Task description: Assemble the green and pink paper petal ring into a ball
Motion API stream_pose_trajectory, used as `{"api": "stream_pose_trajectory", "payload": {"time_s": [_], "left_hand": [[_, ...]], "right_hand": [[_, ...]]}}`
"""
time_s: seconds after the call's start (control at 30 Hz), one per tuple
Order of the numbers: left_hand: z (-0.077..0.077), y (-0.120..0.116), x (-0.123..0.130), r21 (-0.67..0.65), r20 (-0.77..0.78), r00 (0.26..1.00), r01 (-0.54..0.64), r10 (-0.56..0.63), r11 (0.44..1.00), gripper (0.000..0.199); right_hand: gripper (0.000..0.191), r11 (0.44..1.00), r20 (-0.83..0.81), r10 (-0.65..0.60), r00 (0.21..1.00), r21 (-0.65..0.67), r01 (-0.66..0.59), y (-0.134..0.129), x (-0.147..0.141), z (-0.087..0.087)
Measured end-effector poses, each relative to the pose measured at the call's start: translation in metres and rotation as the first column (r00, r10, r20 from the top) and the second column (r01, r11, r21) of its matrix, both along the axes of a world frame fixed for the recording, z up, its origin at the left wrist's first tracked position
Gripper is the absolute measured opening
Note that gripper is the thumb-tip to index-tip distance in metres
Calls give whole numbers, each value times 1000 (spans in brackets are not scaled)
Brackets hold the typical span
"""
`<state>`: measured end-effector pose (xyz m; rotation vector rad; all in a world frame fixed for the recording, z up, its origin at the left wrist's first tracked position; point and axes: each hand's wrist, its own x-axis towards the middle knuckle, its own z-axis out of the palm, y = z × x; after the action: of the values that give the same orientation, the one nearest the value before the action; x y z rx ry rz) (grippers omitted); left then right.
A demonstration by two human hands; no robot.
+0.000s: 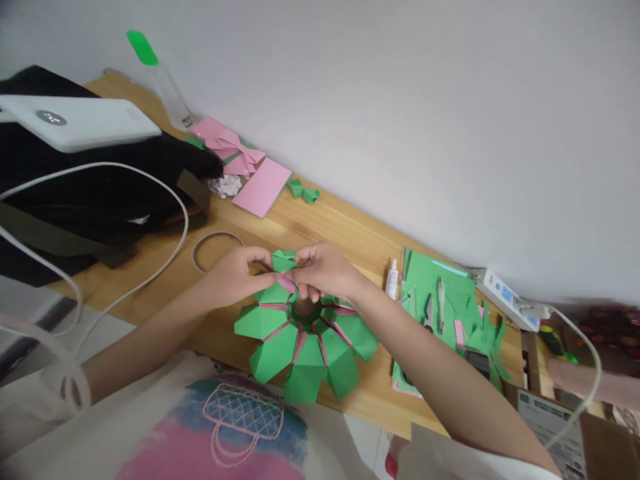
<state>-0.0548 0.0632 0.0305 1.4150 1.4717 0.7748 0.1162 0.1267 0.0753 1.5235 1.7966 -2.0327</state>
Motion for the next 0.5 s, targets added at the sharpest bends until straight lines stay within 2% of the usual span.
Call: {"api": "stream_pose_trajectory", "payload": {"time_s": [0.13,0.3,0.5], "left_hand": [[0,3,-2,-27,39,999,5,-4,1000,15],[-1,5,-5,-79,120,993,18,-8,997,13],[-6,9,-13,-187,282,958,116,-60,976,20]], "right_hand": [[22,999,46,-42,998,37,40,0,2,1],[22,999,46,-44,998,19,43,-1,2,2],[18,998,-8,-15,1000,-62,15,-4,-5,2]]}}
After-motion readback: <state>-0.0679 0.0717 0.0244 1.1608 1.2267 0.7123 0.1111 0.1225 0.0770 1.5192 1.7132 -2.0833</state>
